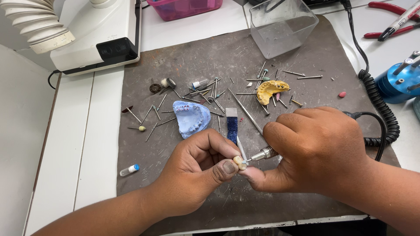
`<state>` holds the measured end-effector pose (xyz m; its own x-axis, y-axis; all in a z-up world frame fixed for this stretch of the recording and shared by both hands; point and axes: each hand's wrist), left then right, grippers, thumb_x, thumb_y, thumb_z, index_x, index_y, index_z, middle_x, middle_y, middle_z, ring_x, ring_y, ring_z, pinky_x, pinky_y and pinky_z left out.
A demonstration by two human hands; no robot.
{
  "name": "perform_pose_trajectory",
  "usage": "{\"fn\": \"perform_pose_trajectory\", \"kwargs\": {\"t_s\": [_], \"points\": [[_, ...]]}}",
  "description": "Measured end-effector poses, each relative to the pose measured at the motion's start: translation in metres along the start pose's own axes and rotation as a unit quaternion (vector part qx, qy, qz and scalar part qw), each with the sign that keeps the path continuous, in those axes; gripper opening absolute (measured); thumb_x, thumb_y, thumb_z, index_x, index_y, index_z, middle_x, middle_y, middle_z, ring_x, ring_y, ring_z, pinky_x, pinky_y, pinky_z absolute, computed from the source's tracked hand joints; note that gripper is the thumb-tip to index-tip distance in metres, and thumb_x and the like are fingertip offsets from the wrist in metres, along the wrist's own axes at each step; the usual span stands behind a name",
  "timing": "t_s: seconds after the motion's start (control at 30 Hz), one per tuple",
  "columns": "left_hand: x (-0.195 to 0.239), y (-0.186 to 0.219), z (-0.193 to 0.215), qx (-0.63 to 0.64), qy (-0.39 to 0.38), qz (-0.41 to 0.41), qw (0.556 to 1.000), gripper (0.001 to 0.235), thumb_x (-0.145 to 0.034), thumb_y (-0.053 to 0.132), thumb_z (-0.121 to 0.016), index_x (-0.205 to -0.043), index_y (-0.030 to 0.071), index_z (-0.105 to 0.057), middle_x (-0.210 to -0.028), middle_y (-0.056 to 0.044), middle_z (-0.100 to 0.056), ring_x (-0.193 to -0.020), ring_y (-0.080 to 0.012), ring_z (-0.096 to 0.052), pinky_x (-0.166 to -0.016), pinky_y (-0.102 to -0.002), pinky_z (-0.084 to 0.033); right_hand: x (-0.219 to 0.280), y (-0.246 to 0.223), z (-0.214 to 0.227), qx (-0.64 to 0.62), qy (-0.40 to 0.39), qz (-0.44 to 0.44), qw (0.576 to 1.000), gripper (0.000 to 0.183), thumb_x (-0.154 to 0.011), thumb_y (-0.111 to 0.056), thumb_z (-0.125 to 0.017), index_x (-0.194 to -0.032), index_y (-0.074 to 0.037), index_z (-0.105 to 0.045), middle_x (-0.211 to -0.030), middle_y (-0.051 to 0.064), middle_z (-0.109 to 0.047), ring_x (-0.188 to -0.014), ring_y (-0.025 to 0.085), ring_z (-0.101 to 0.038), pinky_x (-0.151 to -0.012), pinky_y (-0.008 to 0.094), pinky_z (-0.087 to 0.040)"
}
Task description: The person places a small artificial tooth into a yellow dental cast, then uses a rotary handpiece to grind and shape the tooth. They repeatedly test the fit against a blue opposing cast, adjusting the tooth and cast positions to check occlusion.
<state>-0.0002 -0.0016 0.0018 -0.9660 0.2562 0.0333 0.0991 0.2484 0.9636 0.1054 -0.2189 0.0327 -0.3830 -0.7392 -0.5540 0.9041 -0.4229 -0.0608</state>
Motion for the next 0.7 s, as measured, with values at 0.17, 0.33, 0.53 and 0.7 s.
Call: {"fn": "perform_pose_trajectory", "kwargs": {"t_s": [0.17,0.33,0.53,0.7], "points": [[0.0018,0.0011,0.0003,-0.005,0.009,0.018,1.0,0.023,-0.101,0.022,-0.07,-0.11,0.003,-0.062,-0.1,-0.005,-0.068,-0.092,-0.0081,-0.066,-0.081,-0.026,-0.057,0.0009,-0.0009,0.0004,-0.013,0.027,0.017,0.999,0.062,-0.071,-0.067,-0.074,-0.055,-0.01,-0.054,-0.048,0.003,-0.049,-0.042,0.022,-0.054,-0.041,0.037,-0.042],[0.0018,0.001,0.0013,-0.009,0.016,0.025,1.0,0.021,-0.1,0.02,-0.07,-0.109,0.002,-0.062,-0.1,-0.005,-0.069,-0.092,-0.0079,-0.066,-0.082,-0.026,-0.058,-0.0001,-0.0002,-0.0008,-0.007,0.009,0.019,1.0,0.062,-0.069,-0.066,-0.076,-0.052,-0.011,-0.053,-0.046,0.004,-0.048,-0.041,0.023,-0.054,-0.039,0.038,-0.042],[0.0018,0.001,0.0011,-0.007,0.017,0.024,1.0,0.02,-0.101,0.019,-0.069,-0.109,0.002,-0.062,-0.1,-0.006,-0.069,-0.092,-0.0084,-0.066,-0.082,-0.026,-0.058,0.0002,0.0004,-0.0012,-0.003,0.001,0.015,1.0,0.065,-0.07,-0.069,-0.075,-0.051,-0.011,-0.054,-0.045,0.003,-0.048,-0.04,0.022,-0.053,-0.039,0.038,-0.042],[0.0017,0.0003,0.0001,-0.002,0.02,0.021,1.0,0.018,-0.101,0.017,-0.069,-0.109,0.002,-0.062,-0.1,-0.005,-0.069,-0.092,-0.0081,-0.065,-0.081,-0.025,-0.057,0.0006,-0.0002,-0.0011,-0.01,0.002,0.016,1.0,0.064,-0.072,-0.069,-0.074,-0.051,-0.011,-0.055,-0.045,0.003,-0.049,-0.04,0.021,-0.054,-0.039,0.038,-0.042]]}}
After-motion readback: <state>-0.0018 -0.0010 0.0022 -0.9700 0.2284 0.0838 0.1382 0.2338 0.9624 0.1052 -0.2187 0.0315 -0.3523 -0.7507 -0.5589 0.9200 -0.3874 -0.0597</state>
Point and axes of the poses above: each hand's wrist, its own x-axis away from the middle knuckle, its own z-axis out of the back of the hand, y = z × x
